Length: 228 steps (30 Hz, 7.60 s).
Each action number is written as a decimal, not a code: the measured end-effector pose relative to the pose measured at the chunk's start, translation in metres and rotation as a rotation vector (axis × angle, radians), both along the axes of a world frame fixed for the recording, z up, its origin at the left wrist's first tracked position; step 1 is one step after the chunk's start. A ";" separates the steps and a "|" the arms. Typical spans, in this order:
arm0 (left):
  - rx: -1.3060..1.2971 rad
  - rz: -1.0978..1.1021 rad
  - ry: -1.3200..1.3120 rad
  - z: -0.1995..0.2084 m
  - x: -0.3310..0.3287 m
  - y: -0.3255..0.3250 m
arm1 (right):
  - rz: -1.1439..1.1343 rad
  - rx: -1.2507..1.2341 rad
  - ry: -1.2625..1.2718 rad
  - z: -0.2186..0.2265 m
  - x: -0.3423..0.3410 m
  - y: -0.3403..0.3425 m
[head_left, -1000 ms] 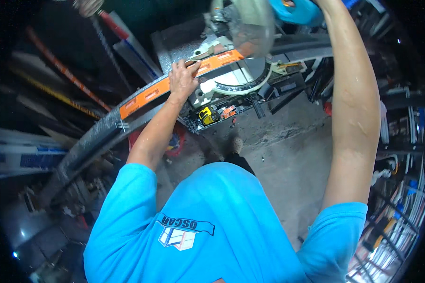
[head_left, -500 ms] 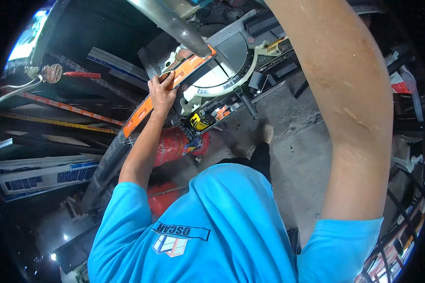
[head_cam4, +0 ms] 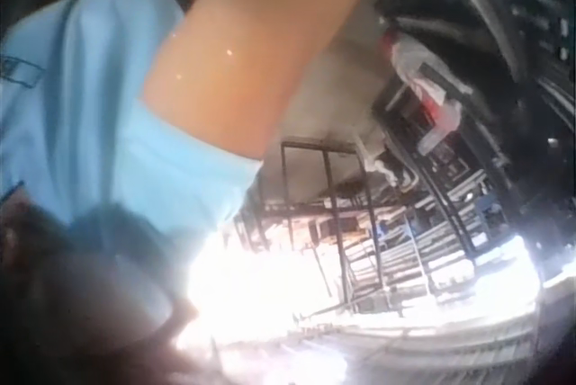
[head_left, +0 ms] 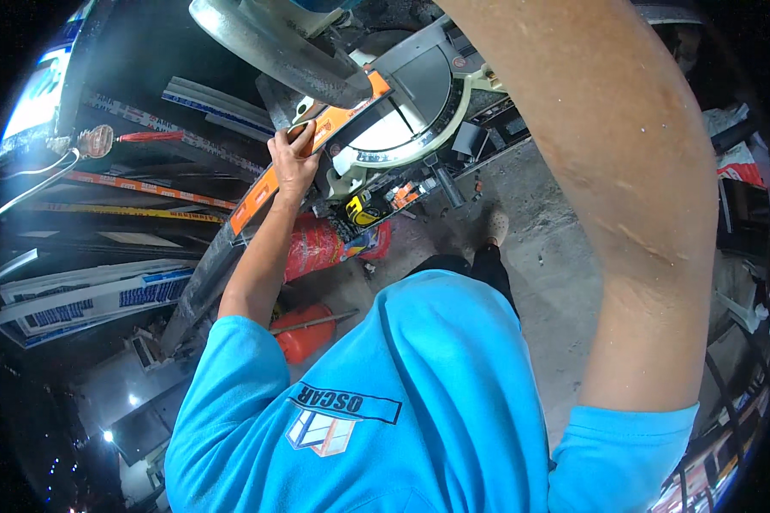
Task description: The person uses a miter saw to cut a long metal profile into several shorter pieces. They repeatedly position the profile on the saw, lower the blade to cut, and then remove the cut sections, continuing this process for the duration of the clip.
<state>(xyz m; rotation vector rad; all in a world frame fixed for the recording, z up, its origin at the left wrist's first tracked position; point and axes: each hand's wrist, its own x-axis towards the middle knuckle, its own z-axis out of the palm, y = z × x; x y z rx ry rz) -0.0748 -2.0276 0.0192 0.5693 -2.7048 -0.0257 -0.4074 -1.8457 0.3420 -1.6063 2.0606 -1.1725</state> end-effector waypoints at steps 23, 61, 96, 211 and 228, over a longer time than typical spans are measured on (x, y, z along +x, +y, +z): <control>0.089 0.089 0.071 -0.007 0.014 0.002 | -0.185 0.065 -0.565 -0.025 0.063 0.020; 0.257 -0.016 0.229 0.017 0.056 -0.028 | -0.580 -0.134 -1.350 -0.347 0.202 -0.074; 0.289 0.053 0.129 -0.009 0.028 -0.014 | 0.119 0.525 -0.715 -0.153 0.224 -0.003; 0.115 -0.012 0.098 -0.005 0.016 -0.012 | 0.064 0.067 -0.063 0.016 0.058 0.029; 0.090 -0.017 0.125 -0.009 0.014 -0.013 | 0.044 0.051 -0.056 0.018 0.062 0.031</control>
